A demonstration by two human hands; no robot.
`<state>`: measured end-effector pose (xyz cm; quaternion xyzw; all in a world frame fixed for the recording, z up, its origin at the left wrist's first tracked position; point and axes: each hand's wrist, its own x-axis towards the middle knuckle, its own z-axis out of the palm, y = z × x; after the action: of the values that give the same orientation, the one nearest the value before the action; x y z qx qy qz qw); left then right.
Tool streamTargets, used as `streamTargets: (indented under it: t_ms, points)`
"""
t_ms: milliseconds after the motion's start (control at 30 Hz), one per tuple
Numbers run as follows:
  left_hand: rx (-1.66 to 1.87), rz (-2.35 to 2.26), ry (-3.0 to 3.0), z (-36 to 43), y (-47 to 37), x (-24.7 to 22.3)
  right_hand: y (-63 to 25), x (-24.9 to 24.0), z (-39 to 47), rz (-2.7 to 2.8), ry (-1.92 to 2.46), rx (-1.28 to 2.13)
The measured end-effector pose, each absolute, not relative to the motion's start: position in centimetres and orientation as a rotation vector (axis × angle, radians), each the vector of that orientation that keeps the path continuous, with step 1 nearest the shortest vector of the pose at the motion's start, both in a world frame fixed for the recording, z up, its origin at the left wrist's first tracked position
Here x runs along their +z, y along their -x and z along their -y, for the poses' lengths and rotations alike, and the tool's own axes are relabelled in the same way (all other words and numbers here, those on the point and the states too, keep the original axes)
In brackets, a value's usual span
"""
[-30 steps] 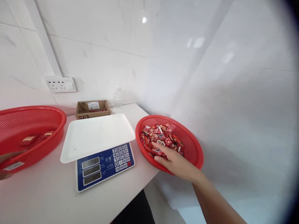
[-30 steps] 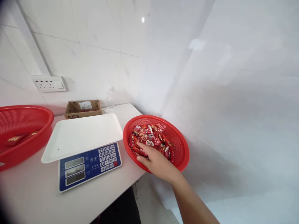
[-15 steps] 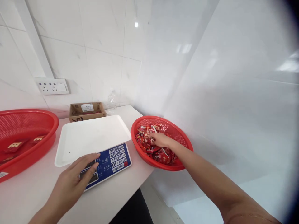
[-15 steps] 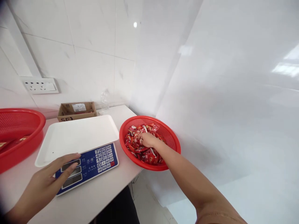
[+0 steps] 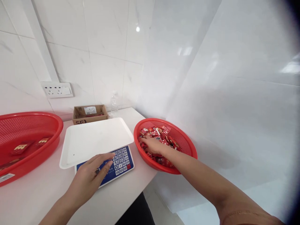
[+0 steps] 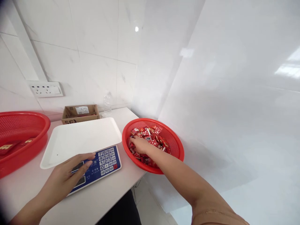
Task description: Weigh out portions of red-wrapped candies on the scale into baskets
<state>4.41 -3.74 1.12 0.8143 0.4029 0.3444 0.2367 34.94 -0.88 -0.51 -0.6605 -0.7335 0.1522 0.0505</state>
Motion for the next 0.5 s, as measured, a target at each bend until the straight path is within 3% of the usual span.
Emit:
streamTargets:
  t_ms: [500]
  points:
    - [1.0,-1.248,-2.071,2.2,-2.2,1.5,-40.1,4.3,0.0,1.863,2.26,0.044]
